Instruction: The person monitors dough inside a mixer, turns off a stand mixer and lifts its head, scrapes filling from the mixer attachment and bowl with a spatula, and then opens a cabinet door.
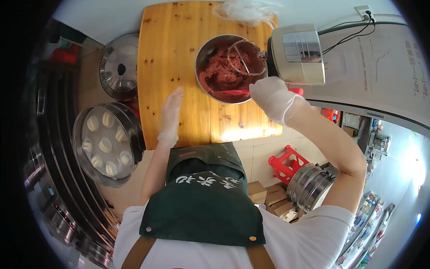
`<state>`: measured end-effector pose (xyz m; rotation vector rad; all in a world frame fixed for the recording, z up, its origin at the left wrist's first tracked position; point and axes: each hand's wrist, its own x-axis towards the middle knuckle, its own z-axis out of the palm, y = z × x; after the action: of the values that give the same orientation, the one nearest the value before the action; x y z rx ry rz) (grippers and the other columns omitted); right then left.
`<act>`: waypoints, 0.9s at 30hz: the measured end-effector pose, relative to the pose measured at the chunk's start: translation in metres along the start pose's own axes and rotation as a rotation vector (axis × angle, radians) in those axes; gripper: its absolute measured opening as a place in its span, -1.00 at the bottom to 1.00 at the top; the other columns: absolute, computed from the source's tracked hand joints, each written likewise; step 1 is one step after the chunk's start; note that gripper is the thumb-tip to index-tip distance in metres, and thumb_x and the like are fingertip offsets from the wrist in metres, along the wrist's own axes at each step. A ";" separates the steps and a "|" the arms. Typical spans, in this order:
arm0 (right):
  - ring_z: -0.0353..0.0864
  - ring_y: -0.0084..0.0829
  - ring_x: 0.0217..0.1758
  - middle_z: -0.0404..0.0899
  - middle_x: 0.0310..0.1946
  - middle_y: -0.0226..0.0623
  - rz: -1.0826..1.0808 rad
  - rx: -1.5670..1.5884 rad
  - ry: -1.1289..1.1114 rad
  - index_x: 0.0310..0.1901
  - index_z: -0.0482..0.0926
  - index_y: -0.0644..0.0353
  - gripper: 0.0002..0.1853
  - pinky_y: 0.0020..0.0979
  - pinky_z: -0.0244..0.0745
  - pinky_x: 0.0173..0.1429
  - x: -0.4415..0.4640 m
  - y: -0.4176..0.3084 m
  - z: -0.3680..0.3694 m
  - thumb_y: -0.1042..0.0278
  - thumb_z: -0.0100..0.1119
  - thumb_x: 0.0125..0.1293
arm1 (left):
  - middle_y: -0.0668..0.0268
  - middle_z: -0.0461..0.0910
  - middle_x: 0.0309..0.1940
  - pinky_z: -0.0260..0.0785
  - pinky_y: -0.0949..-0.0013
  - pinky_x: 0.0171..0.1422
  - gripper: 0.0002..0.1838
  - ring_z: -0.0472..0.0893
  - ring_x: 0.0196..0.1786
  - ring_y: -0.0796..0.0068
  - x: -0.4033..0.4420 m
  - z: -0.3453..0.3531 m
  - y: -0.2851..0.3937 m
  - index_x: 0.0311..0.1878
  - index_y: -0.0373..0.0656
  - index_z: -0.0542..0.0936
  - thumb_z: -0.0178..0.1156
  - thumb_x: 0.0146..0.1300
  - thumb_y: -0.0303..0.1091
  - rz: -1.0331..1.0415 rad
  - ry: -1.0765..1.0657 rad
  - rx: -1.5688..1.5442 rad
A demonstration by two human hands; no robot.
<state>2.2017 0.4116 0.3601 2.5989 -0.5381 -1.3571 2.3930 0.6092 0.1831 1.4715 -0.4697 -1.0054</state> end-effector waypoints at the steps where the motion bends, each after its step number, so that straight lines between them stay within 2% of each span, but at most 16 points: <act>1: 0.73 -0.22 -0.28 0.68 -0.37 -0.28 0.026 0.029 -0.019 -0.04 0.56 0.11 -0.78 -0.21 0.61 -0.26 0.001 -0.004 -0.007 0.41 0.12 0.28 | 0.15 0.51 0.19 0.27 0.35 0.35 -0.59 0.48 0.23 0.31 0.010 0.014 0.001 0.26 -0.26 0.48 0.09 0.42 -0.28 0.021 -0.005 -0.002; 2: 0.74 -0.24 -0.23 0.71 -0.33 -0.27 0.053 0.058 -0.037 -0.10 0.62 0.10 -0.81 -0.23 0.62 -0.24 0.000 -0.008 -0.019 0.41 0.15 0.26 | 0.14 0.48 0.22 0.26 0.34 0.35 -0.55 0.46 0.26 0.28 0.021 0.026 0.003 0.29 -0.26 0.44 0.11 0.40 -0.27 0.042 -0.010 -0.003; 5: 0.74 -0.23 -0.19 0.72 -0.29 -0.26 0.066 0.114 0.004 -0.20 0.69 0.10 -0.85 -0.23 0.63 -0.20 0.006 -0.009 -0.021 0.41 0.18 0.22 | 0.09 0.45 0.21 0.27 0.29 0.35 -0.44 0.46 0.24 0.18 0.051 0.050 0.009 0.37 -0.25 0.35 0.15 0.35 -0.27 0.127 0.001 0.405; 8: 0.74 -0.19 -0.19 0.72 -0.29 -0.24 0.042 0.267 0.026 -0.24 0.70 0.11 -0.86 -0.21 0.62 -0.18 0.014 -0.002 -0.019 0.42 0.17 0.20 | 0.08 0.45 0.15 0.29 0.25 0.32 -0.41 0.45 0.21 0.14 0.066 0.056 0.012 0.40 -0.21 0.32 0.15 0.31 -0.29 0.208 -0.066 0.487; 12: 0.73 -0.14 -0.19 0.71 -0.31 -0.19 0.020 0.553 0.078 -0.24 0.72 0.08 -0.84 -0.19 0.62 -0.16 0.053 -0.005 0.020 0.42 0.16 0.20 | 0.10 0.45 0.10 0.30 0.26 0.29 -0.48 0.46 0.18 0.16 0.066 0.056 0.019 0.33 -0.18 0.40 0.15 0.29 -0.36 0.189 -0.097 0.472; 14: 0.73 -0.17 -0.18 0.71 -0.31 -0.20 0.111 0.527 0.088 -0.25 0.72 0.09 -0.85 -0.22 0.63 -0.16 0.076 -0.025 0.033 0.44 0.19 0.17 | 0.11 0.45 0.10 0.27 0.27 0.32 -0.55 0.45 0.19 0.20 0.068 0.057 0.018 0.26 -0.19 0.46 0.15 0.29 -0.42 0.151 -0.092 0.453; 16: 0.75 -0.23 -0.16 0.72 -0.30 -0.19 0.179 0.467 0.044 -0.27 0.72 0.11 -0.85 -0.29 0.64 -0.15 0.095 -0.046 0.022 0.49 0.27 0.10 | 0.14 0.45 0.08 0.28 0.29 0.30 -0.57 0.46 0.15 0.24 0.068 0.057 0.017 0.24 -0.21 0.47 0.14 0.30 -0.44 0.204 -0.082 0.469; 18: 0.76 -0.27 -0.18 0.73 -0.32 -0.18 0.294 0.478 0.177 -0.32 0.73 0.13 -0.87 -0.34 0.64 -0.17 0.093 -0.063 0.011 0.51 0.33 0.04 | 0.16 0.45 0.08 0.29 0.29 0.28 -0.57 0.47 0.14 0.24 0.065 0.056 0.011 0.24 -0.21 0.46 0.14 0.29 -0.44 0.224 -0.079 0.459; 21: 0.75 -0.24 -0.21 0.72 -0.37 -0.18 0.154 0.520 0.033 -0.33 0.73 0.14 -0.88 -0.32 0.64 -0.18 0.082 -0.037 0.022 0.49 0.32 0.04 | 0.16 0.46 0.10 0.30 0.27 0.28 -0.54 0.48 0.15 0.23 0.068 0.058 0.007 0.26 -0.19 0.46 0.16 0.28 -0.42 0.213 -0.078 0.397; 24: 0.75 -0.22 -0.23 0.71 -0.40 -0.18 0.205 0.598 0.269 -0.35 0.73 0.15 -0.90 -0.29 0.64 -0.19 0.045 -0.030 0.024 0.48 0.32 0.05 | 0.18 0.46 0.08 0.29 0.28 0.29 -0.56 0.47 0.14 0.25 0.066 0.056 0.009 0.23 -0.20 0.47 0.17 0.27 -0.44 0.172 -0.084 0.363; 25: 0.75 -0.20 -0.23 0.71 -0.39 -0.16 0.197 0.592 0.212 -0.35 0.72 0.16 -0.91 -0.27 0.64 -0.20 0.040 -0.027 0.024 0.49 0.29 0.08 | 0.18 0.46 0.08 0.28 0.28 0.29 -0.57 0.47 0.13 0.25 0.066 0.056 0.008 0.23 -0.21 0.48 0.17 0.27 -0.45 0.170 -0.084 0.354; 27: 0.75 -0.20 -0.23 0.71 -0.39 -0.17 0.148 0.630 0.248 -0.35 0.73 0.15 -0.91 -0.27 0.64 -0.19 0.040 -0.032 0.021 0.50 0.27 0.09 | 0.19 0.46 0.07 0.28 0.29 0.29 -0.57 0.47 0.12 0.26 0.067 0.056 0.008 0.22 -0.21 0.49 0.18 0.27 -0.46 0.166 -0.084 0.353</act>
<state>2.2130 0.4266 0.3080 3.0517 -1.2522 -0.8973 2.3863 0.5221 0.1760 1.6731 -0.8501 -0.8846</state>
